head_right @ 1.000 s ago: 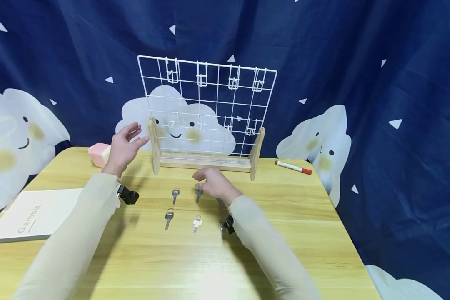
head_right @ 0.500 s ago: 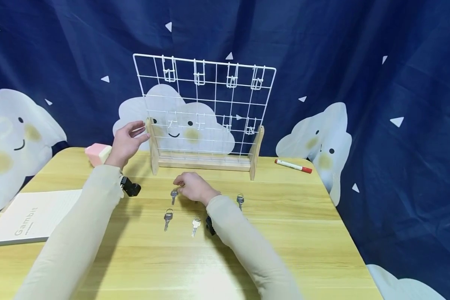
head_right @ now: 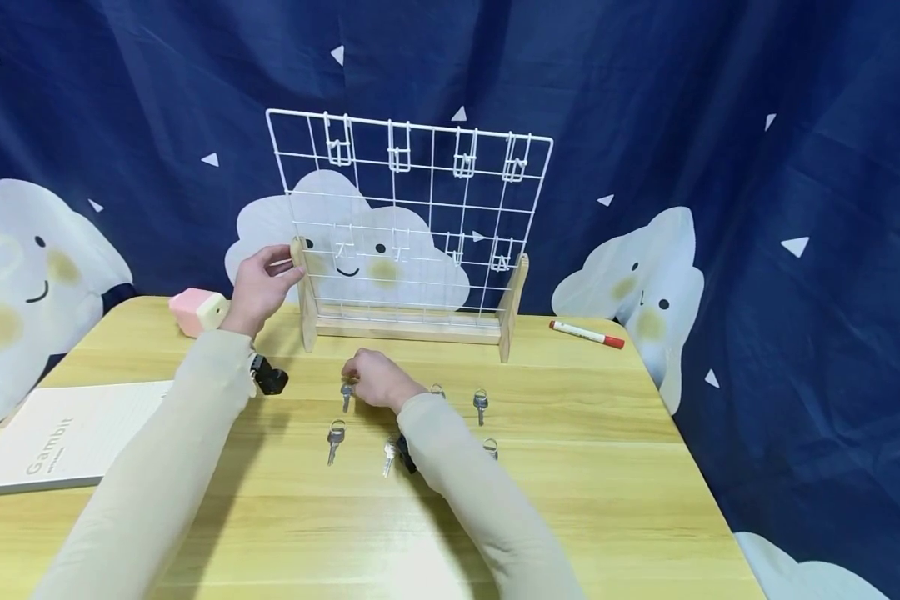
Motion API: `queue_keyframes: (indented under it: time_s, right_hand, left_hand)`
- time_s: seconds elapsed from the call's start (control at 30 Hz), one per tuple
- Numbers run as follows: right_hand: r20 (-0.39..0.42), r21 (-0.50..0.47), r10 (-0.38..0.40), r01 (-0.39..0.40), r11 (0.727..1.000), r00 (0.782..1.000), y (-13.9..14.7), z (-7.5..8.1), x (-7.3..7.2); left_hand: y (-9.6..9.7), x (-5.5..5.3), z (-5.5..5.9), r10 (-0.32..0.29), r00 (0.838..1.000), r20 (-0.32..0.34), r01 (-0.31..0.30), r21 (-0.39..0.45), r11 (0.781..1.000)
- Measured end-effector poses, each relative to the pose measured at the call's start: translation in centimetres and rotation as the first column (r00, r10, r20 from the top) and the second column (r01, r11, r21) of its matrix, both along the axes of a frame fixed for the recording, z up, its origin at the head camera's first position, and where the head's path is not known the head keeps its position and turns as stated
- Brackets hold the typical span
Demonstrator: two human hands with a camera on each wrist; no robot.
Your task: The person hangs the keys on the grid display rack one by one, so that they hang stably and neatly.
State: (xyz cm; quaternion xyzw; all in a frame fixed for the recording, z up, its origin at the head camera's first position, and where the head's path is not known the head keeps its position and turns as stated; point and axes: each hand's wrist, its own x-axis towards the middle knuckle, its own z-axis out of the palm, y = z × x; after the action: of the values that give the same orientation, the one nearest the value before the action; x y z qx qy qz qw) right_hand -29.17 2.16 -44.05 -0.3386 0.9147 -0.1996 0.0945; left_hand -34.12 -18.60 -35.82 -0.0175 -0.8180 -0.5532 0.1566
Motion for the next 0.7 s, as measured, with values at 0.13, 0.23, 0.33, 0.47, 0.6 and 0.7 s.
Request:
queue_keyframes:
  time_s: [0.13,0.23,0.33,0.47,0.6,0.7]
  right_hand:
    - [-0.019,0.016,0.003,-0.003,1.000,1.000,-0.4,-0.2,-0.2]
    - [-0.028,0.030,-0.005,0.006,1.000,1.000,-0.6,-0.2,-0.3]
    - [-0.028,0.036,-0.013,0.014,0.999,1.000,-0.7,-0.1,-0.4]
    - [-0.035,0.034,-0.010,0.012,0.999,0.999,-0.7,0.1,-0.3]
    - [-0.028,0.030,-0.010,0.011,0.999,1.000,-0.6,0.5,-0.1]
    - [-0.010,0.034,-0.002,0.003,0.999,1.000,-0.5,0.9,0.1]
  left_hand:
    - [0.3,-0.1,-0.1,0.020,1.000,0.009,-0.020,0.015,1.000]
    - [0.5,-0.3,0.0,0.044,0.999,0.013,-0.044,0.015,0.999]
    - [0.7,-0.5,0.2,0.064,0.998,0.020,-0.064,0.008,0.998]
    - [0.8,-0.7,0.2,0.082,0.996,0.032,-0.083,0.014,0.996]
    - [0.9,-0.7,0.1,0.091,0.995,0.038,-0.092,0.028,0.995]
    - [0.9,-0.7,-0.1,0.092,0.995,0.045,-0.093,0.034,0.995]
